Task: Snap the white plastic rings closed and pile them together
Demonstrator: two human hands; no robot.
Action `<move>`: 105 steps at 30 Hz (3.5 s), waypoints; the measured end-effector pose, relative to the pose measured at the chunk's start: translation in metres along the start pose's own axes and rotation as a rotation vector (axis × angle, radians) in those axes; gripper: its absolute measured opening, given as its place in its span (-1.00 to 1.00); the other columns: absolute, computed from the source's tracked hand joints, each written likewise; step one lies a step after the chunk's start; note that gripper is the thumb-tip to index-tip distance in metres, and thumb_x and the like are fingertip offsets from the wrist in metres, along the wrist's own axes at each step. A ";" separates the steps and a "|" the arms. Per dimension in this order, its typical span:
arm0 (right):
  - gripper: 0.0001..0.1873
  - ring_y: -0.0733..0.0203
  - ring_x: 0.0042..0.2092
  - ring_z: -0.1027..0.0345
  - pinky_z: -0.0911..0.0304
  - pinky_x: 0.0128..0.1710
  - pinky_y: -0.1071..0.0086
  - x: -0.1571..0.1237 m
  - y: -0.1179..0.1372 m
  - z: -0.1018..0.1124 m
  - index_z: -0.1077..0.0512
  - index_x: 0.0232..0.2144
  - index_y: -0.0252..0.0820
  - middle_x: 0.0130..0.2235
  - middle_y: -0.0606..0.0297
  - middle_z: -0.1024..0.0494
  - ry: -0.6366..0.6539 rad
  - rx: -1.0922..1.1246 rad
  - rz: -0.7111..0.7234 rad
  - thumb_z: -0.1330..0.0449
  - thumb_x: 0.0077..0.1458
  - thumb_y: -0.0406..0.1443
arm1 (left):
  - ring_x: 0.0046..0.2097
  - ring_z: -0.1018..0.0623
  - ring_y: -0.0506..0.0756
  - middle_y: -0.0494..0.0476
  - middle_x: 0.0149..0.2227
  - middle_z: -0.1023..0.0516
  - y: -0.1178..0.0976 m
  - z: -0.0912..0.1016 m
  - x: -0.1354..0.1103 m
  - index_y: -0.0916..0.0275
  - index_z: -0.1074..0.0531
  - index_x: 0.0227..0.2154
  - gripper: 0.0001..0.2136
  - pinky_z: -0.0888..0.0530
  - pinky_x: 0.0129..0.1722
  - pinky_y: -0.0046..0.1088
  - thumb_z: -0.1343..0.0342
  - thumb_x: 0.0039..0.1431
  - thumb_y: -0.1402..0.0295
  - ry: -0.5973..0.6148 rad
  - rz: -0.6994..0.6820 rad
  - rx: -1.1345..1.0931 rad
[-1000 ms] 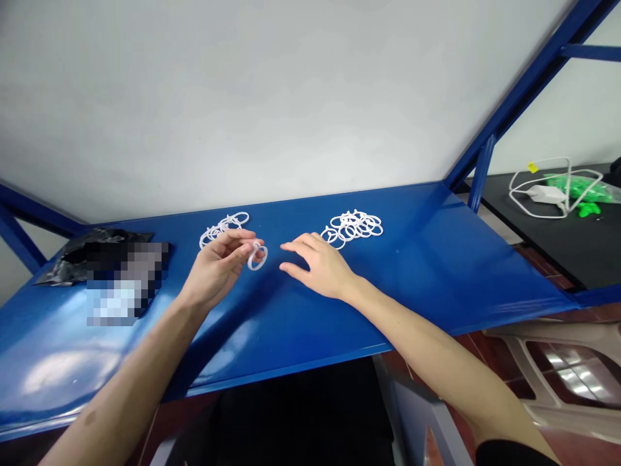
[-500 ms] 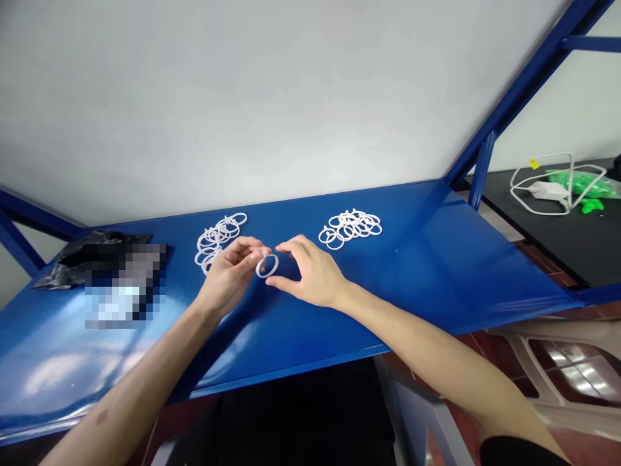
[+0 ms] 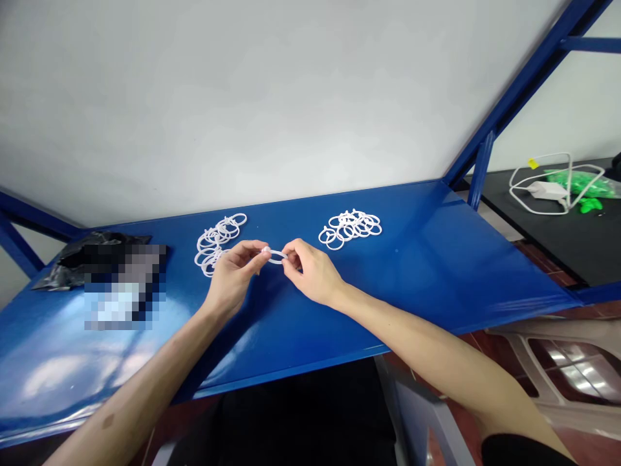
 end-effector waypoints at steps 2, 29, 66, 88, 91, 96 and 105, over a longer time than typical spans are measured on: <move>-0.88 0.26 -0.33 -0.44 -0.38 -0.28 0.35 0.002 -0.002 0.003 -0.35 -0.29 -0.11 -0.31 0.32 -0.52 -0.018 -0.010 -0.008 -0.14 0.31 -0.22 | -0.36 -0.45 -0.03 0.07 -0.28 -0.62 0.002 -0.002 -0.001 0.22 -0.61 -0.27 -0.70 -0.35 -0.37 -0.50 -0.40 0.00 0.14 0.027 0.042 0.019; -0.80 0.21 -0.18 -0.55 -0.43 -0.16 0.33 -0.003 -0.002 -0.004 -0.49 -0.10 -0.08 -0.16 0.27 -0.65 0.130 -0.002 0.053 -0.06 0.40 -0.27 | -0.50 -0.43 0.01 0.08 -0.50 -0.56 0.013 -0.010 0.000 0.23 -0.62 -0.33 -0.64 -0.37 -0.49 -0.47 -0.31 0.07 -0.01 0.213 0.044 0.179; -0.69 0.27 -0.35 -0.40 -0.29 -0.34 0.39 0.007 -0.011 0.007 -0.51 -0.22 -0.14 -0.32 0.33 -0.58 0.229 0.128 -0.147 -0.12 0.34 -0.06 | -0.23 -0.51 0.16 0.13 -0.26 -0.68 -0.031 -0.028 -0.026 0.13 -0.51 -0.14 -0.87 -0.28 -0.23 -0.28 -0.08 0.35 0.31 0.168 -0.741 0.911; -0.80 0.27 -0.40 -0.48 -0.43 -0.33 0.35 0.002 -0.020 0.002 -0.44 -0.28 -0.16 -0.39 0.33 -0.57 0.222 0.162 -0.215 -0.16 0.29 -0.16 | -0.26 -0.63 0.09 0.10 -0.23 -0.69 -0.014 -0.012 -0.008 0.15 -0.49 -0.09 -0.79 -0.47 -0.22 -0.39 -0.13 0.31 0.20 0.141 -0.205 0.395; -0.69 0.26 -0.33 -0.48 -0.46 -0.30 0.31 0.004 -0.014 0.011 -0.39 0.03 -0.13 -0.16 0.22 -0.55 0.110 0.016 -0.086 -0.21 0.27 -0.20 | -0.37 -0.59 0.06 0.09 -0.34 -0.67 -0.011 -0.012 -0.008 0.18 -0.45 -0.16 -0.76 -0.47 -0.30 -0.42 -0.16 0.28 0.14 0.146 -0.134 0.296; -0.63 0.02 0.00 -0.44 -0.47 -0.07 0.12 -0.001 0.018 0.012 -0.43 -0.03 -0.14 0.08 0.04 -0.42 0.071 -0.363 0.296 -0.35 0.16 -0.17 | -0.45 -0.56 0.02 0.04 -0.43 -0.62 -0.002 -0.012 -0.007 0.20 -0.37 -0.23 -0.68 -0.45 -0.38 -0.47 -0.22 0.21 0.06 0.136 0.006 0.060; -0.85 0.15 -0.20 -0.45 -0.44 -0.18 0.27 -0.011 0.030 -0.004 -0.43 -0.14 -0.21 -0.22 0.19 -0.61 0.065 -0.527 0.501 -0.06 0.37 -0.40 | -0.43 -0.48 -0.02 0.03 -0.46 -0.53 0.000 -0.014 -0.008 0.25 -0.43 -0.44 -0.64 -0.44 -0.38 -0.51 -0.20 0.20 0.02 0.170 0.078 0.053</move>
Point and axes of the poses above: each hand's wrist, its own x-axis towards the middle knuckle, its own z-axis out of the back of the hand, y = z × x, the point moved 6 cm from there along x, towards the middle knuckle
